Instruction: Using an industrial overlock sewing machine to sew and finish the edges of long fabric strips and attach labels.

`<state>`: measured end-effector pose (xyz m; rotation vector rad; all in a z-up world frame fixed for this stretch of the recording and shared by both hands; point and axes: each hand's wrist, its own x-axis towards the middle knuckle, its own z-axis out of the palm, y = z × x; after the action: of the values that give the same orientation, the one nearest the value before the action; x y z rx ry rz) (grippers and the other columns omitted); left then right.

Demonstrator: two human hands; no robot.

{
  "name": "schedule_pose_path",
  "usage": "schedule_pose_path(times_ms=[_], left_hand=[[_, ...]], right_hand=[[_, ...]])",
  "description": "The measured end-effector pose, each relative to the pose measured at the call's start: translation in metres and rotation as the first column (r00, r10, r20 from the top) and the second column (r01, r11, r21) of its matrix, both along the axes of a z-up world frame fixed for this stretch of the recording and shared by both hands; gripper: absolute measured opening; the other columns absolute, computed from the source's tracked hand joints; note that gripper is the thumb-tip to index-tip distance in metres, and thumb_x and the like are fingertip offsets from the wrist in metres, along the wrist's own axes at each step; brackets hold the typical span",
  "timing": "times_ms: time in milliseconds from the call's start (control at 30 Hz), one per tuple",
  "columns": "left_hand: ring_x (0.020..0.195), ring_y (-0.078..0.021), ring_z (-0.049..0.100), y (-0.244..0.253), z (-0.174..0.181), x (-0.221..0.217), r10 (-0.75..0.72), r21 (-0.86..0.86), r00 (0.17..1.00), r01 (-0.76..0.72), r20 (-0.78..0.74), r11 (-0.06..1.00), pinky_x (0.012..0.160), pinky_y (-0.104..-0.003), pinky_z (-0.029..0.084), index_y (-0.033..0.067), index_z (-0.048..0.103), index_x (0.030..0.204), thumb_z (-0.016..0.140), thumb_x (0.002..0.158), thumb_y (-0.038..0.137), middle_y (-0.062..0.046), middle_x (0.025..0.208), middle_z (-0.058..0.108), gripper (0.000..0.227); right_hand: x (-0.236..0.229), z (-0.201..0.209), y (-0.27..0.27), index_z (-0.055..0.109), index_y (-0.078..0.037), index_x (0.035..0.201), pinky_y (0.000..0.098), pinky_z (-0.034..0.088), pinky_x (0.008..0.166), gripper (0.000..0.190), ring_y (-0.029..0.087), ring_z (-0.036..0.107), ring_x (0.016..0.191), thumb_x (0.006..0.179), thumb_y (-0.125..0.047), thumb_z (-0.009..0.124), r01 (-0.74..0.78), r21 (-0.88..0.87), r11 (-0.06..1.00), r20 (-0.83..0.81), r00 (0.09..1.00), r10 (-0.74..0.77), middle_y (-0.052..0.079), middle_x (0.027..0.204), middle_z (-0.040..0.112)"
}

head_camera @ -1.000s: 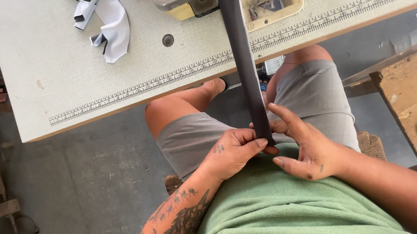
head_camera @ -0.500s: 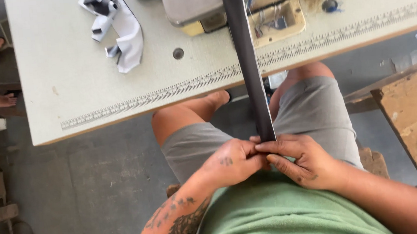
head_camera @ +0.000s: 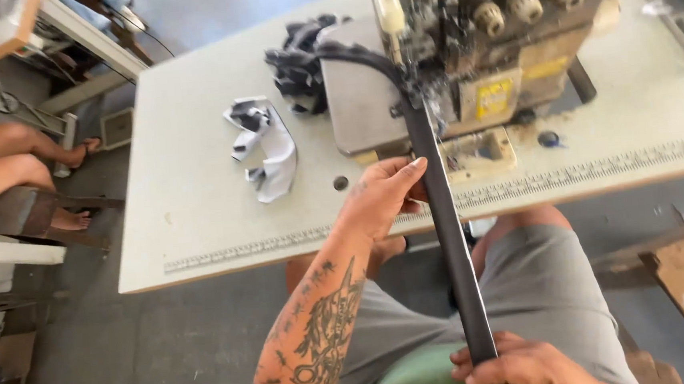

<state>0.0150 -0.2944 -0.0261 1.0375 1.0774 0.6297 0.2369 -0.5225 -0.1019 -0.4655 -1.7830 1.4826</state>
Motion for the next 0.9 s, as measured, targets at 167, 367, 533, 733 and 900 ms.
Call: schedule_pose_path(times_ms=[167,367,533,733,900], left_hand=[[0.053,-0.0082,0.043,0.001,0.061,-0.013,-0.092,0.24,0.732,0.336,-0.675,0.911,0.047,-0.029,0.036,0.014,0.063,0.079,0.063,0.105,0.043,0.001,0.076,0.067,0.039],[0.095,-0.0297,0.062,0.094,0.046,-0.028,0.392,0.837,0.762,0.351,-0.515,0.419,0.081,-0.042,0.051,0.0075,0.074,0.109,0.071,0.098,0.017,-0.009,0.101,0.073,0.015],[0.124,-0.0396,0.056,0.143,0.048,-0.008,0.351,0.647,0.58,0.448,-0.735,0.617,0.099,-0.056,0.044,0.0113,0.071,0.138,0.07,0.102,0.036,-0.014,0.126,0.07,0.044],[0.122,-0.0343,0.052,0.177,0.05,0.002,0.373,0.589,0.485,0.436,-0.791,0.681,0.098,-0.053,0.041,0.0225,0.08,0.103,0.075,0.096,0.037,-0.005,0.113,0.065,0.018],[0.116,-0.0366,0.053,0.225,0.025,-0.015,0.521,0.733,0.527,0.369,-0.672,0.572,0.089,-0.052,0.043,0.0269,0.077,0.074,0.077,0.087,0.043,-0.009,0.106,0.067,0.021]], right_hand=[[-0.006,0.007,-0.006,0.083,-0.018,0.121,0.035,0.058,0.104,0.03,0.023,0.079,0.124,0.1,-0.02,0.062,0.202,-0.123,0.972,0.264,0.95,-0.165,0.011,0.129,0.083],[0.001,0.026,-0.013,0.081,-0.022,0.124,0.0337,0.057,0.102,0.031,0.021,0.081,0.122,0.101,-0.02,0.061,0.182,-0.205,0.962,0.354,0.93,-0.101,0.007,0.125,0.082],[0.006,0.021,-0.014,0.082,-0.021,0.124,0.0363,0.055,0.103,0.029,0.021,0.072,0.129,0.101,-0.019,0.064,0.098,-0.367,0.925,0.268,0.963,0.004,0.008,0.137,0.077],[0.001,0.03,0.011,0.078,-0.021,0.129,0.0402,0.052,0.107,0.033,0.025,0.072,0.133,0.104,-0.029,0.058,0.079,-0.404,0.911,0.266,0.963,0.035,0.008,0.141,0.074],[-0.01,0.024,0.038,0.08,-0.023,0.12,0.0422,0.059,0.098,0.031,0.026,0.08,0.121,0.1,-0.014,0.059,0.244,-0.235,0.941,0.263,0.948,-0.18,0.007,0.132,0.08]])
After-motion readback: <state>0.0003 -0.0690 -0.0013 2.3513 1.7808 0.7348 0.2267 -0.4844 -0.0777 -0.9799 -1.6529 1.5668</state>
